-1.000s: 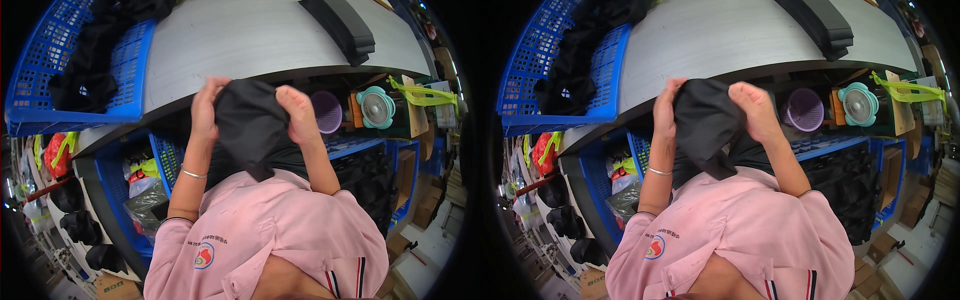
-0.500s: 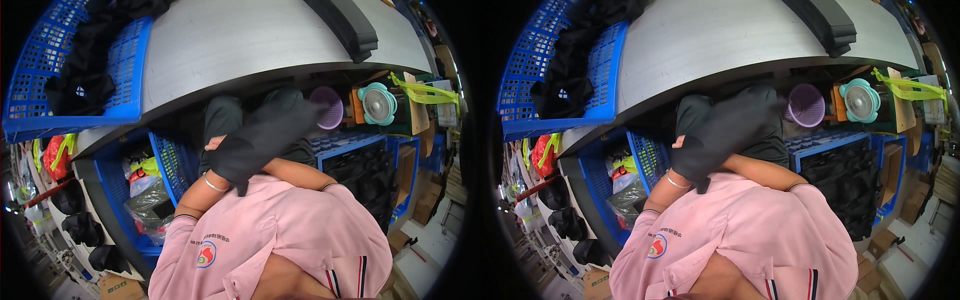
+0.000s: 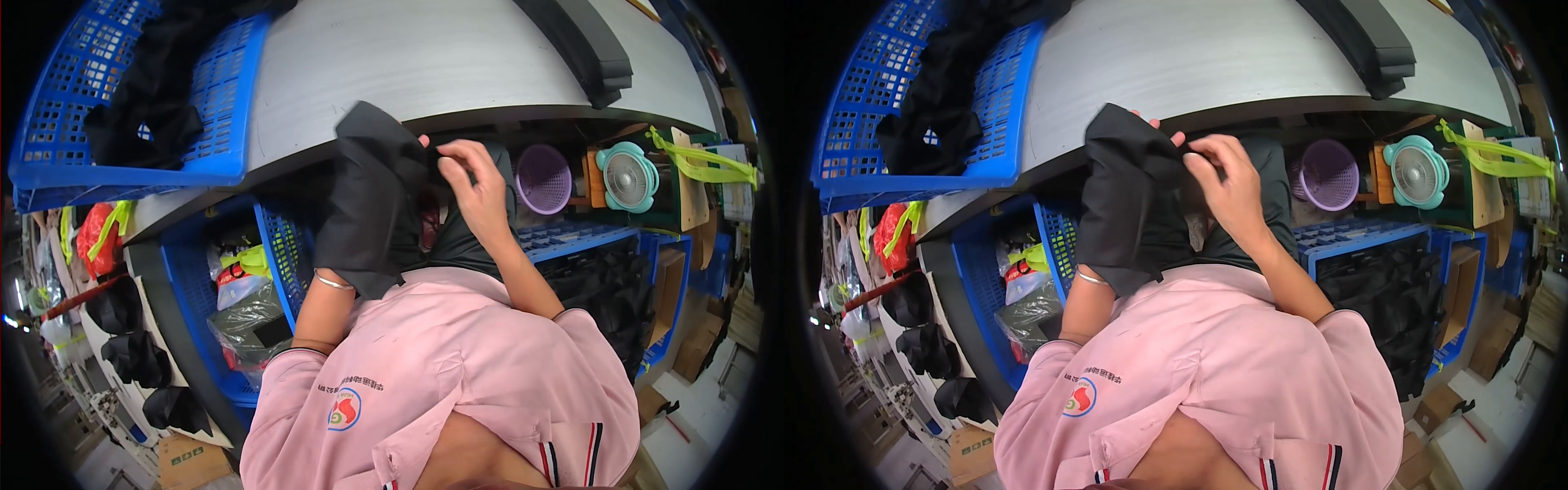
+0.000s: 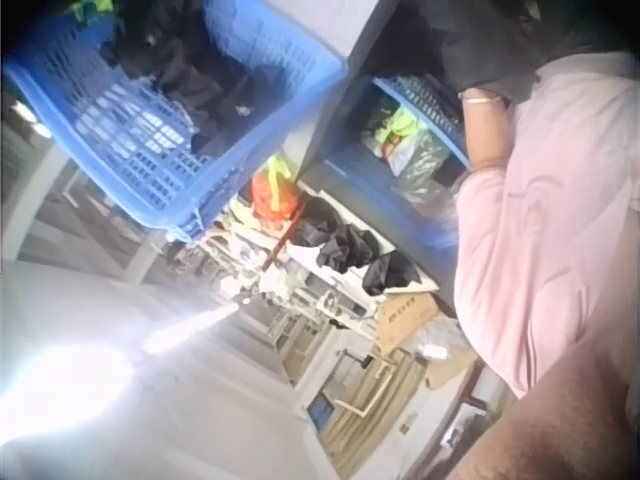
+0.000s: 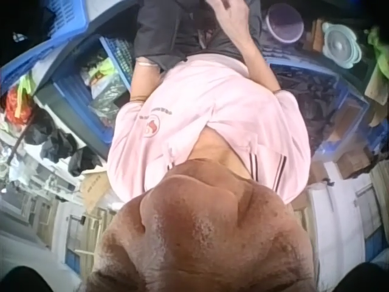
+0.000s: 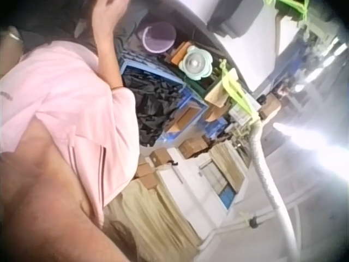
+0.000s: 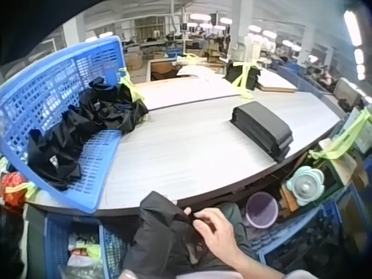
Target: Inspecting, folding, and organizing black fabric components into crates at a workstation.
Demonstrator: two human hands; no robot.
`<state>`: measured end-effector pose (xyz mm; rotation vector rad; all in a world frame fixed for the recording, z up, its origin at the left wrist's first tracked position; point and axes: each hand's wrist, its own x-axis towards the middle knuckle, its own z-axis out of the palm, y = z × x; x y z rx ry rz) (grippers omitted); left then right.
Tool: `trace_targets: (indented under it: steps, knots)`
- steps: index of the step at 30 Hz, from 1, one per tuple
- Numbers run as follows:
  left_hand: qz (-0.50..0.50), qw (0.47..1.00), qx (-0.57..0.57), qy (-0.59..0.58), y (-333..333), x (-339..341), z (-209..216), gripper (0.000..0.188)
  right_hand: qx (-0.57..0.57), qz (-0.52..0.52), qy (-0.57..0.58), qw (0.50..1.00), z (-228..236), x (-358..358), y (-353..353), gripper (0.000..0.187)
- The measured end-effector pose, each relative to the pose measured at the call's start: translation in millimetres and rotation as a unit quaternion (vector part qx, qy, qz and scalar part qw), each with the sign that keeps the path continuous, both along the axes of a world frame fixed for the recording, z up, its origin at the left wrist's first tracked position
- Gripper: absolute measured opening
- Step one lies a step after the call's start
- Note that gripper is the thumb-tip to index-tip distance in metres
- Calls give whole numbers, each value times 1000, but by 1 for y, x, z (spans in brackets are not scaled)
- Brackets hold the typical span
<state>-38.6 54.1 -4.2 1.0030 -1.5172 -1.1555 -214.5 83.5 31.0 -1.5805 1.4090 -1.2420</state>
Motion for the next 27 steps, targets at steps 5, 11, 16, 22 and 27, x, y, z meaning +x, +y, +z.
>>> trace_targets:
  steps: [5, 11, 16, 22, 27]
  knots:
    - [17, 965, 120, 231, 4, 1, 5, 44, 2, 171, 10, 985, 18, 3, -18, 14]
    - [-16, 931, 216, 295, 12, 12, 24, 52, 139, 249, -293, 913, 40, -12, -18, 17]
    - [-49, 997, 17, 52, 30, -3, 27, 51, 122, 43, -260, 957, 48, -9, -64, 24]
    - [-10, 963, -180, -203, 31, 22, 29, 51, 43, 17, -232, 972, 44, -16, -52, 31]
    - [-4, 970, -140, -199, 32, 27, 29, 50, -135, -4, 126, 983, 31, 2, -31, 44]
